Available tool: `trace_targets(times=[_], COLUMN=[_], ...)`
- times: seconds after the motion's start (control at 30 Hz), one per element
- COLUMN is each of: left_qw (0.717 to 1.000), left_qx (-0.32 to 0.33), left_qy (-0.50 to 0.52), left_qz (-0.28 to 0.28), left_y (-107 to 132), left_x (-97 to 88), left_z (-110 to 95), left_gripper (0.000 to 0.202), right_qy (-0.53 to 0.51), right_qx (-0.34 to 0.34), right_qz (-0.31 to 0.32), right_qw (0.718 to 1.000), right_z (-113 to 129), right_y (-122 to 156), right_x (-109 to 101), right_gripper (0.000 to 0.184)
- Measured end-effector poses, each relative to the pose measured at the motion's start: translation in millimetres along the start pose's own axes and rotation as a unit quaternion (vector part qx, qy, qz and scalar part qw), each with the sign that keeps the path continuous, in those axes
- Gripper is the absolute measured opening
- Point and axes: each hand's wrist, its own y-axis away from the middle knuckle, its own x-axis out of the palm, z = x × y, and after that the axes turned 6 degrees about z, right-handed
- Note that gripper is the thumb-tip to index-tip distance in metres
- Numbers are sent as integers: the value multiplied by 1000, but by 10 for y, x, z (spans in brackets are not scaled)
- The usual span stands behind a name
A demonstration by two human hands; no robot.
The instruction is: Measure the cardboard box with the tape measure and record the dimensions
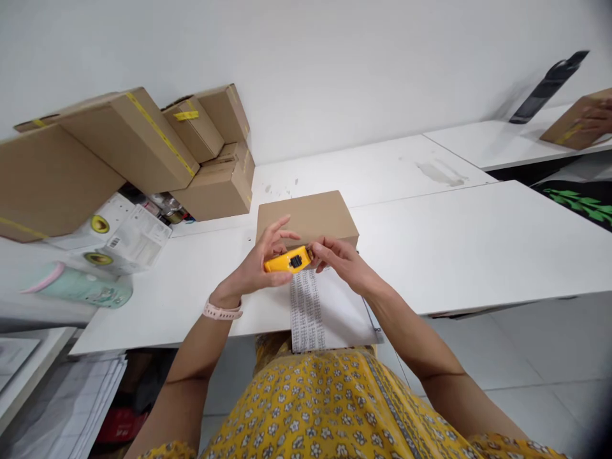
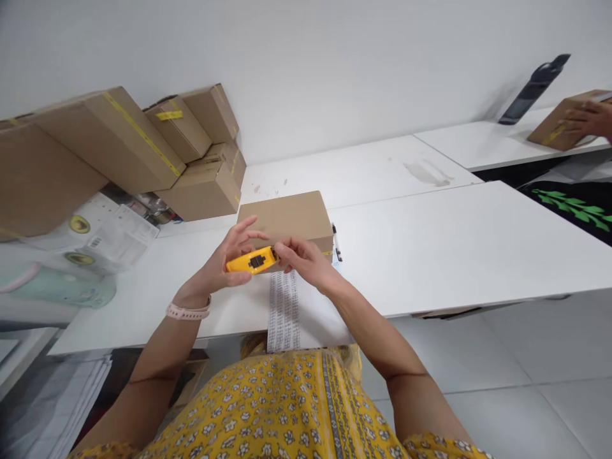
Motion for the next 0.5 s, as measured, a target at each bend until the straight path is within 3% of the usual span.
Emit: trace_targets(times=[0.1,0.17,0.27,0.33,0.4,0.5], left_qw=[1000,997,984,977,974,974], left_qx=[2,-11,-66,-106,-132,-151], left_qy=[10,19,43,55,55,50], left_qz=[-27,-78,-159,-179,-176,-164], left_y=[-130,-179,-157,-101,-53,-45], left_x=[-309,-594,-1063,-1334,-1532,-1693], left_z=[-12,24,165,301,436,573], left_gripper=[93,84,73,64,58,51], right_qy=[12,22,31,27,37,71], right_qx=[-9,-31,-37,0,41,76], right_qz=[-20,-73,-170,-210,-236,-260], right_qw=[1000,997,984,977,970,960], right_z=[121,154,66,-75,-237,-426], right_y=[-282,-453,-610,-651,-675,-724], right_x=[-274,-578,-1100,-1368,-1509,-1521], right_gripper=[40,40,40,38,36,35])
